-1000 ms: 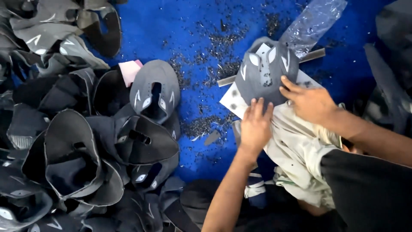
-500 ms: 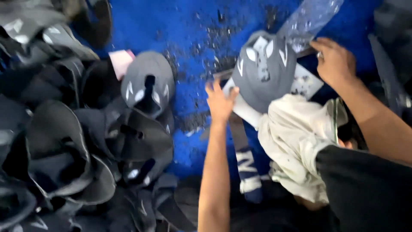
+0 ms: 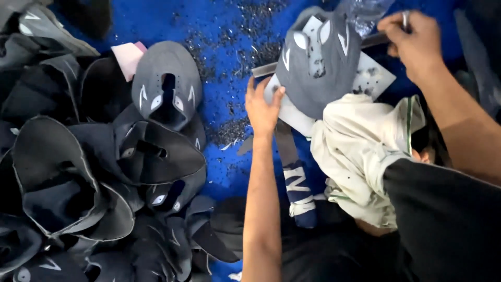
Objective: Punching eyelet holes into shoe uppers using a manual punch and striker tool.
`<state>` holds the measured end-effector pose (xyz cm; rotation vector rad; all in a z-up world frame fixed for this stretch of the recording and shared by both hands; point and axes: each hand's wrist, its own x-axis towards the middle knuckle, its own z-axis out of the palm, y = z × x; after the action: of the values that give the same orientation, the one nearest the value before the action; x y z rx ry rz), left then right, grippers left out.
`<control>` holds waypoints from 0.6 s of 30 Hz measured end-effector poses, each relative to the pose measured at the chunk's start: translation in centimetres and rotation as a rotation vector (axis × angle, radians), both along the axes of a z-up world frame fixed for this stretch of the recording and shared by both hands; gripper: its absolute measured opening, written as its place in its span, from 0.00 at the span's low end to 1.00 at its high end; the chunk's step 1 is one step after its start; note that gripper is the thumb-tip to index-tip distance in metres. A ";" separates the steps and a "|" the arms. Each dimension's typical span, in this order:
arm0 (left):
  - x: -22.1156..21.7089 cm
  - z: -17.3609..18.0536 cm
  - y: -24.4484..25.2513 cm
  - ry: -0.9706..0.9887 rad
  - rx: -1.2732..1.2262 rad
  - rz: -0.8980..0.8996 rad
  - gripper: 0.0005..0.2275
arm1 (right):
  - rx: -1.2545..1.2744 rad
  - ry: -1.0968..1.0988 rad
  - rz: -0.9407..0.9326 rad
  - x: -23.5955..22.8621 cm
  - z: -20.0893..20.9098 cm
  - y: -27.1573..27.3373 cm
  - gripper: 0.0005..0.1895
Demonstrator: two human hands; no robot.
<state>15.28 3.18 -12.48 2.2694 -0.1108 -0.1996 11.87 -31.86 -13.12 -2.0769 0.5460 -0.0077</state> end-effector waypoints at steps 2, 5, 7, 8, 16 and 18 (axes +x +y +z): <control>-0.3 2.6 -1.1 -0.084 0.187 0.043 0.23 | 0.545 -0.034 -0.061 0.9 0.8 0.9 0.07; -5.8 5.7 -0.8 -0.174 0.258 0.140 0.30 | 0.701 -0.150 0.196 2.8 4.0 2.8 0.07; -10.7 8.1 -0.6 -0.090 0.328 0.117 0.31 | 0.700 -0.141 0.288 3.7 4.3 4.3 0.06; -12.9 9.3 -0.6 -0.014 0.390 0.090 0.32 | 0.692 -0.144 0.377 4.3 4.5 5.1 0.05; -22.0 8.0 1.1 0.541 0.420 0.206 0.40 | 0.637 -0.078 0.510 4.7 0.9 6.9 0.02; -23.4 7.5 1.9 0.466 0.344 0.220 0.38 | 0.635 -0.084 0.502 4.6 1.3 6.9 0.02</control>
<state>-8.12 5.04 -5.02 2.4837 0.4458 -0.6644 16.43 -24.96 -11.80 -1.5260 -0.0461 0.3274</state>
